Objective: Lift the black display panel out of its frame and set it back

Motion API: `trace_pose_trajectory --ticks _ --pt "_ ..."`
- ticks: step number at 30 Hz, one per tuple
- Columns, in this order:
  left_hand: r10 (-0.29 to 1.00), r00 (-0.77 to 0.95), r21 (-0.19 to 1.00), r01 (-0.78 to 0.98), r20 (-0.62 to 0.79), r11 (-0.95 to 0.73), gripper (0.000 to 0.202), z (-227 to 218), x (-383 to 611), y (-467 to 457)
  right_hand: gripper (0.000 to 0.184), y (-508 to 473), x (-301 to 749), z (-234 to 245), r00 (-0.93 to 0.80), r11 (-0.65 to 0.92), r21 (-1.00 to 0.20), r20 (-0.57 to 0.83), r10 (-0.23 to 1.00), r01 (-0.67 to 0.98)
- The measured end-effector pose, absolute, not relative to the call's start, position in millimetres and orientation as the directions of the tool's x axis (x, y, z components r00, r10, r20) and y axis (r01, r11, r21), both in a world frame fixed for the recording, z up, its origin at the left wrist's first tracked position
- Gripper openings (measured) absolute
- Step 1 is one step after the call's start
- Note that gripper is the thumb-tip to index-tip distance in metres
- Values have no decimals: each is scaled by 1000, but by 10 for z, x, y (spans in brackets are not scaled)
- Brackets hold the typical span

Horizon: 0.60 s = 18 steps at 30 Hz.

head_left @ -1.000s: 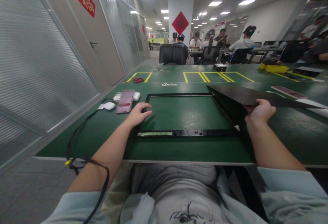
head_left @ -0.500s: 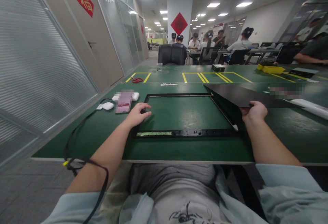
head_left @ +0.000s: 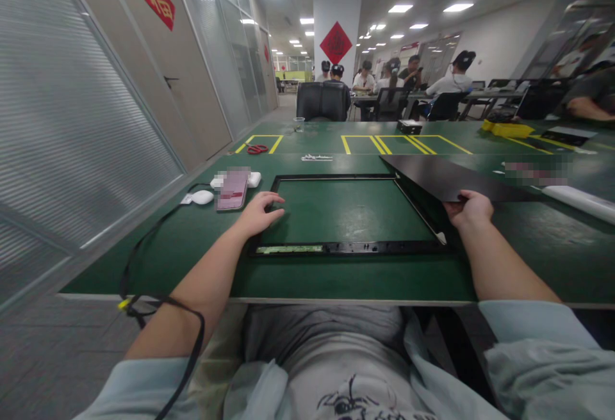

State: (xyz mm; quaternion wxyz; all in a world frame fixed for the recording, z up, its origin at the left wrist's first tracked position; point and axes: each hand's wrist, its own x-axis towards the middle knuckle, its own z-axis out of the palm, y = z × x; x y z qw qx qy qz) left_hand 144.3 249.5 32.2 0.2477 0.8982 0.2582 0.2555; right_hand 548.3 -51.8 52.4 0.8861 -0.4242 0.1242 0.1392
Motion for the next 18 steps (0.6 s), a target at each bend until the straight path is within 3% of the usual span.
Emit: trace_pose_trajectory --ticks 3,18 --pt "587 739 570 340 329 -748 37 325 1436 2488 16 -509 5513 498 934 555 -761 -344 96 -337" --pt "575 748 559 336 331 -758 37 308 1429 2492 18 -497 5590 376 932 475 -803 -330 150 -361"
